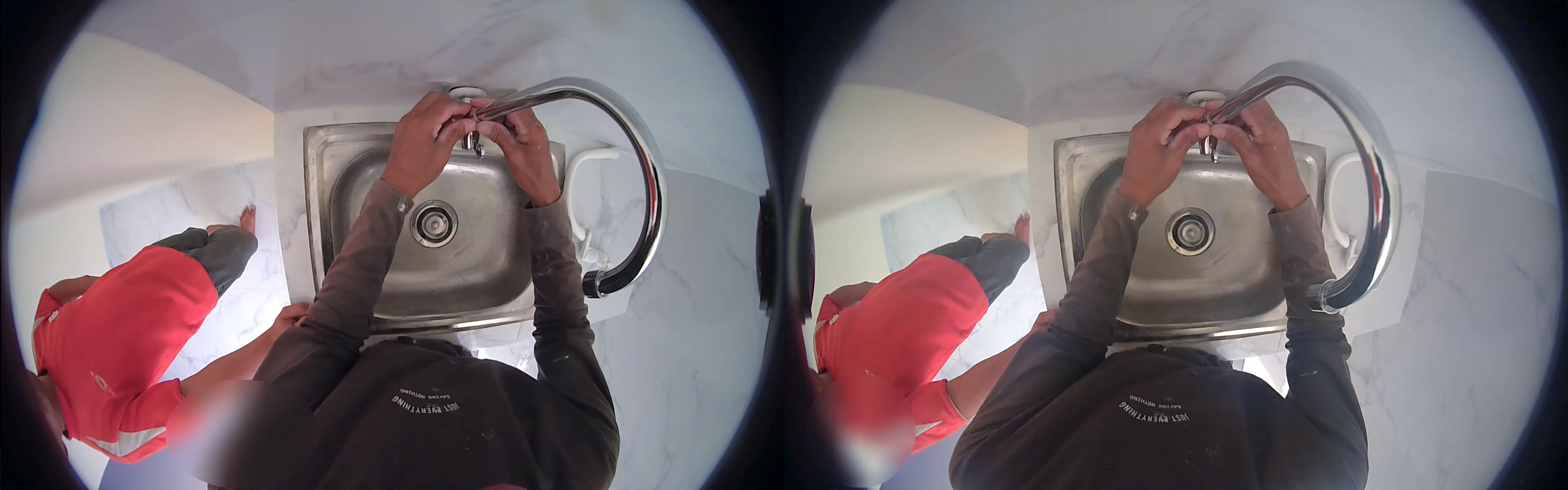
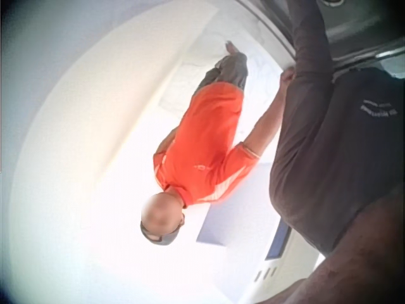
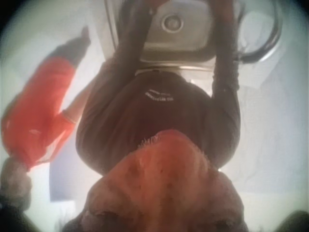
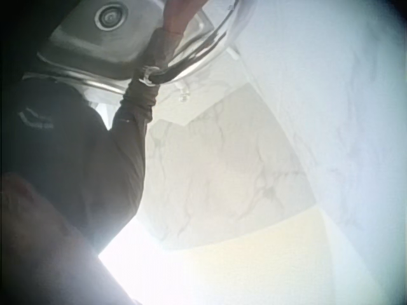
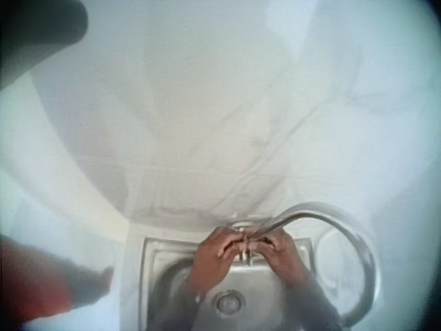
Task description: The person wraps thread seal tape around a pipe fitting, screws it into the sink, and attaches a faucet. He then turns on the water to test the installation.
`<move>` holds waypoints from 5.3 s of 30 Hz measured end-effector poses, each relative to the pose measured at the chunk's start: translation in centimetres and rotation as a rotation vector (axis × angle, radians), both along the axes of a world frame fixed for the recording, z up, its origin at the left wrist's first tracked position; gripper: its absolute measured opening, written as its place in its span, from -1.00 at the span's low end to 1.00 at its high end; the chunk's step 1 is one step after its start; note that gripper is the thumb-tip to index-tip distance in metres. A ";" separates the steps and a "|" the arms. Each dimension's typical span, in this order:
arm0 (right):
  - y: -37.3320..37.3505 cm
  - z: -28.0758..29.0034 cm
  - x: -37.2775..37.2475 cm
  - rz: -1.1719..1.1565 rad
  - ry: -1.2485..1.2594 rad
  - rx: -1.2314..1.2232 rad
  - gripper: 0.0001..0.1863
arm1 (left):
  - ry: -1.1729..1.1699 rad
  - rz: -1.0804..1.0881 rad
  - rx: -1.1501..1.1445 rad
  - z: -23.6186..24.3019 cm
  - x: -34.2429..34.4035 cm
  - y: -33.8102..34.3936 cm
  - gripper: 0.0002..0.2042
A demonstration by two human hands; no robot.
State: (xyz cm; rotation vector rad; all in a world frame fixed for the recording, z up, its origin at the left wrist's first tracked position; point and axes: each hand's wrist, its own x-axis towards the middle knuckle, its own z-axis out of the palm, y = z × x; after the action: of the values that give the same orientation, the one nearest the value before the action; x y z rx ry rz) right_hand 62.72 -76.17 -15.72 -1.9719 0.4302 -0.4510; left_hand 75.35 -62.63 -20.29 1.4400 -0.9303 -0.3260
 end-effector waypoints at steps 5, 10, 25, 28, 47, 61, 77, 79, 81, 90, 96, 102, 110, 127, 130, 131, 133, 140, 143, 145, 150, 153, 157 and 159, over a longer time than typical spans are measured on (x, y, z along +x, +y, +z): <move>1.5 -1.1 0.5 -0.147 0.123 -0.218 -0.59 | 0.138 -0.104 -0.034 -0.9 0.5 -0.2 -0.84; -0.7 -0.1 -0.2 0.064 0.121 0.083 -0.61 | 0.770 -0.079 -0.056 -2.0 -1.4 1.1 -0.77; -0.5 -0.3 -0.1 0.019 0.065 0.204 -0.59 | 1.245 -0.440 -0.143 -2.6 -3.5 1.1 -0.56; -0.5 -0.5 0.3 -0.029 0.186 0.002 -0.55 | 1.248 -0.437 -0.135 -2.4 -3.3 1.0 -0.58; -0.7 0.1 0.2 0.068 0.109 -0.024 -0.70 | 1.214 -0.409 -0.069 -2.1 -3.0 1.0 -0.54; 1.4 -0.2 0.5 -0.066 0.146 -0.205 -0.65 | 0.665 0.011 0.035 -1.2 -3.0 0.5 -0.69; 4.4 -5.2 -12.3 -0.378 0.364 0.352 -0.55 | -0.599 -0.008 0.115 0.5 1.6 -2.2 -0.66; 4.7 -5.2 -13.5 -0.406 0.389 0.344 -0.56 | -0.603 -0.112 0.078 0.4 2.7 -2.4 -0.69; 4.9 -4.8 -14.6 -0.407 0.374 0.339 -0.57 | -0.581 -0.239 0.070 0.5 3.8 -2.7 -0.69; 8.5 -4.5 -17.3 -0.527 0.281 0.433 -0.61 | -0.459 -0.043 0.459 3.4 0.9 -1.3 -0.51; 10.0 -7.1 -21.8 -0.528 0.347 -0.021 -0.78 | -0.491 0.066 0.477 3.7 -0.4 -1.8 -0.50; 12.5 -8.0 -29.9 -0.781 0.323 -0.394 -0.72 | -0.785 -0.001 0.541 2.8 1.8 -1.5 -0.57; 16.6 -10.9 -32.2 -0.891 0.334 -0.330 -0.70 | -0.625 -0.333 0.532 3.6 5.9 -1.2 -0.64; 14.6 -10.5 -32.9 -0.919 0.318 -0.198 -0.74 | -0.669 -0.017 0.809 6.0 0.6 -2.3 -0.62; 14.2 -10.0 -32.6 -0.914 0.260 -0.246 -0.76 | -0.722 -0.063 0.745 5.3 1.2 -2.5 -0.64; 14.0 -9.8 -32.6 -0.906 0.268 -0.278 -0.74 | -0.657 -0.042 0.819 5.4 1.4 -2.3 -0.63; 13.9 -9.1 -32.7 -0.929 0.278 -0.263 -0.72 | -0.689 -0.152 0.701 5.1 1.7 -2.5 -0.60; 13.7 -8.3 -31.9 -0.998 0.241 -0.191 -0.75 | -0.735 -0.276 0.690 4.1 4.7 -2.2 -0.55; 14.0 -8.1 -31.7 -1.015 0.222 -0.174 -0.77 | -0.863 -0.342 0.725 4.1 5.9 -2.0 -0.56; 14.4 -7.7 -31.5 -1.020 0.209 -0.180 -0.80 | -0.946 -0.317 0.798 4.1 6.0 -1.9 -0.54; 15.0 -7.6 -31.5 -0.965 0.224 -0.242 -0.83 | -0.742 -0.293 0.481 3.8 4.0 1.3 -0.65; 14.7 -7.8 -31.5 -0.941 0.088 -0.054 -0.78 | -0.528 -0.087 0.598 3.6 1.0 7.8 -0.73; 14.4 -7.2 -29.6 -0.839 -0.104 0.079 -0.71 | -0.530 -0.034 0.396 0.9 -6.7 18.6 -0.52; 14.2 -6.1 -27.4 -0.745 -0.047 0.103 -0.69 | -0.560 -0.133 0.471 -0.7 -10.3 24.1 -0.54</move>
State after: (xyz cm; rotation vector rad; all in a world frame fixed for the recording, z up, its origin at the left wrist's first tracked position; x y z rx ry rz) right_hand 35.35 -62.01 -21.86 -1.6468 1.1406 -0.9136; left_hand 65.02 -38.56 -20.96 1.9585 -1.4742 -0.2508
